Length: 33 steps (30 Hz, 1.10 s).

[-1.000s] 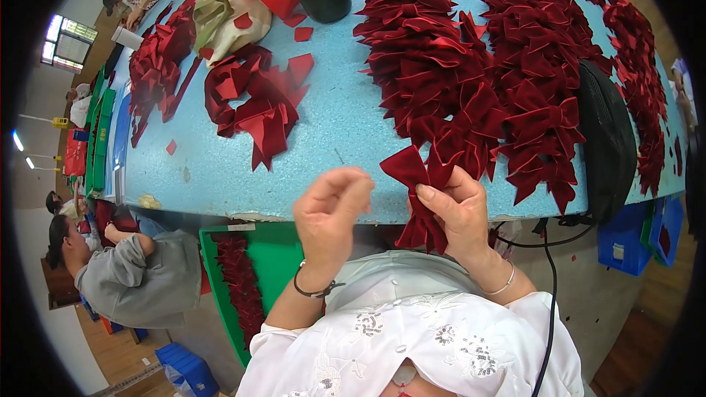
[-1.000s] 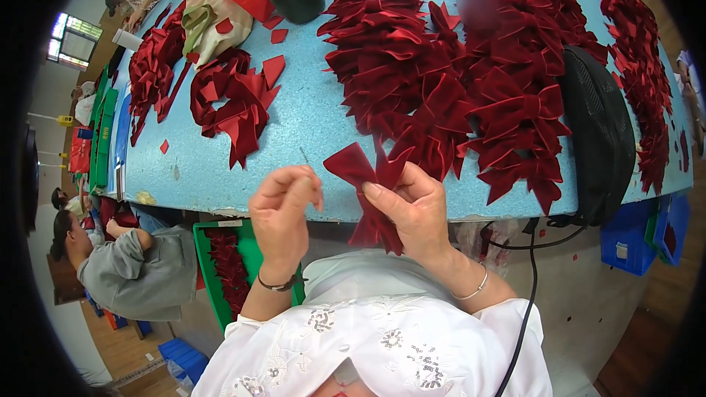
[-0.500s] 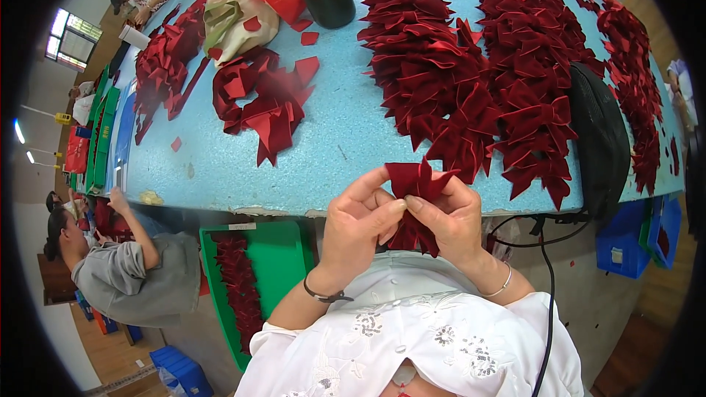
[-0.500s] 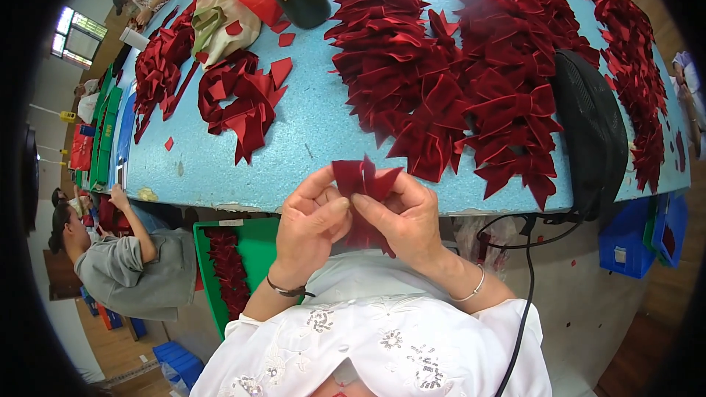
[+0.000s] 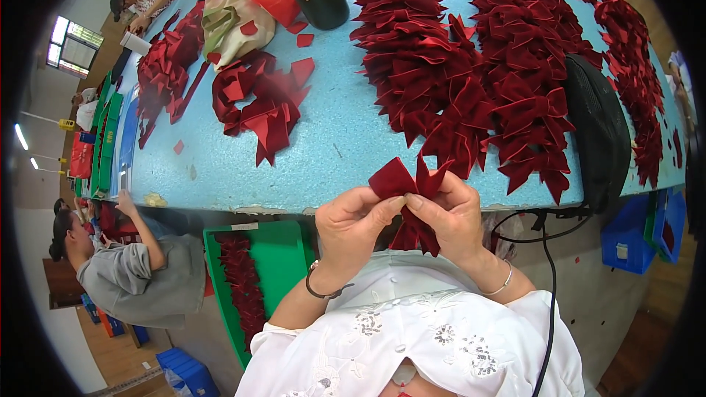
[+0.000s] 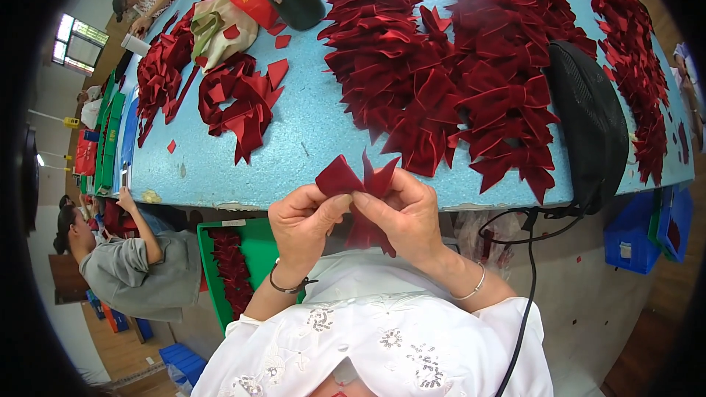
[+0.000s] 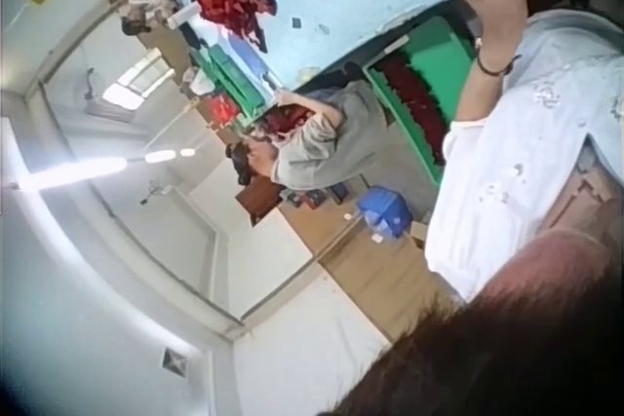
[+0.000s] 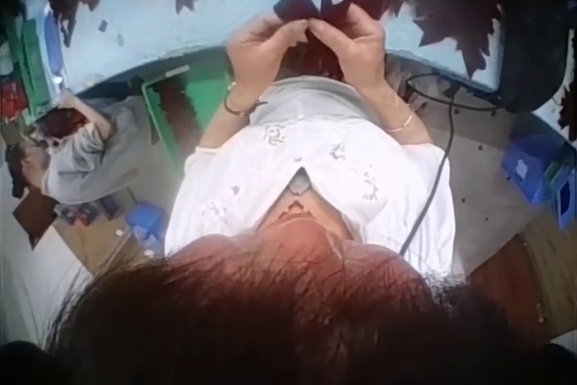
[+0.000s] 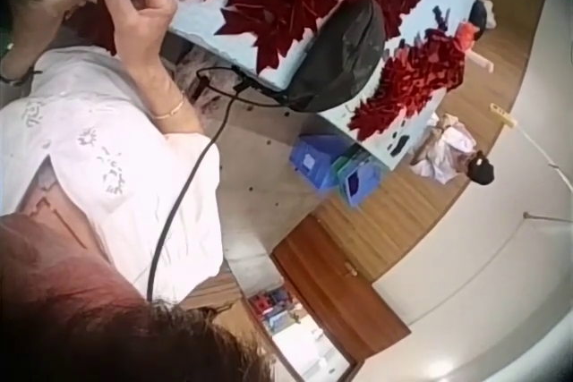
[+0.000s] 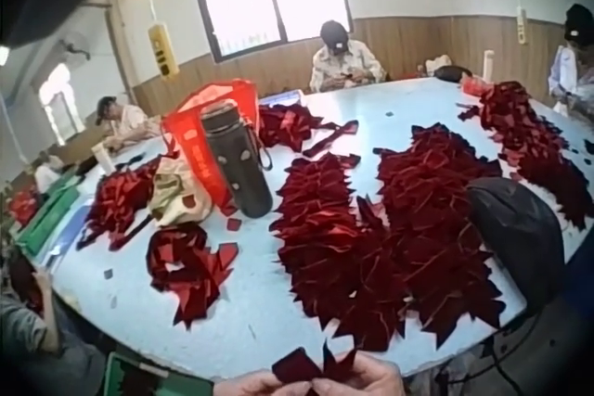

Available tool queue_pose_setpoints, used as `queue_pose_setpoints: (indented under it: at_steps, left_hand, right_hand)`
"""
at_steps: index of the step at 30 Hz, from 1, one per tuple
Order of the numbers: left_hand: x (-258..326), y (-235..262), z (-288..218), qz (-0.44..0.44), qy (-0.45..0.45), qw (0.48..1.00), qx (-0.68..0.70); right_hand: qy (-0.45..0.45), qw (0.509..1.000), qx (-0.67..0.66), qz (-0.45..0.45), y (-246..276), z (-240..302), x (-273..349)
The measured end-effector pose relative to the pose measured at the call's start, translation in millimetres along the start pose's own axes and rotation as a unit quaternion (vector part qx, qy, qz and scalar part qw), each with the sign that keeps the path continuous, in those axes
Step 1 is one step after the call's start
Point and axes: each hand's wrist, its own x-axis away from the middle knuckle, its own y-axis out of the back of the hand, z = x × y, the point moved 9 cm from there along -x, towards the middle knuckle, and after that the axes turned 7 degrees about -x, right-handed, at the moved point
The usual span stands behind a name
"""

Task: Stitching several pieces of red fabric together to create a decorative item or flower.

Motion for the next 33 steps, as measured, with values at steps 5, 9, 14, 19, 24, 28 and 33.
queue_pose_setpoints:
  at_steps: [5, 9, 14, 19, 24, 28, 33]
  left_hand:
    - [2.2, 8.9, 4.7, -0.057, -0.034, 0.996, -0.063]
    - [1.1, 9.5, 5.7, -0.081, -0.055, 0.995, -0.014]
    - [-9.1, 16.8, 19.8, -0.088, -0.020, 0.976, 0.199]
    - [-23.6, 12.9, 25.2, -0.057, 0.071, 0.957, 0.276]
    - [-24.3, -2.6, 22.4, 0.009, 0.121, 0.977, 0.177]
    - [-28.5, 4.0, 25.5, -0.003, 0.087, 0.988, 0.128]
    - [-28.3, 17.9, 19.2, -0.072, 0.043, 0.994, 0.065]
  right_hand:
    - [0.036, 0.999, -0.009, -0.001, -1.1, 3.6, -1.1]
    - [0.031, 1.000, -0.005, 0.003, -2.7, 4.6, -4.0]
    - [0.001, 1.000, -0.012, -0.011, 6.5, -3.0, -9.2]
    - [0.002, 1.000, -0.005, -0.017, 10.8, -3.0, -11.1]
    - [0.012, 1.000, -0.013, -0.004, 5.4, -5.4, -12.2]
    - [0.034, 0.999, -0.008, 0.000, 4.3, -3.0, -13.1]
    - [0.013, 1.000, -0.021, 0.004, 0.2, -5.4, -15.0]
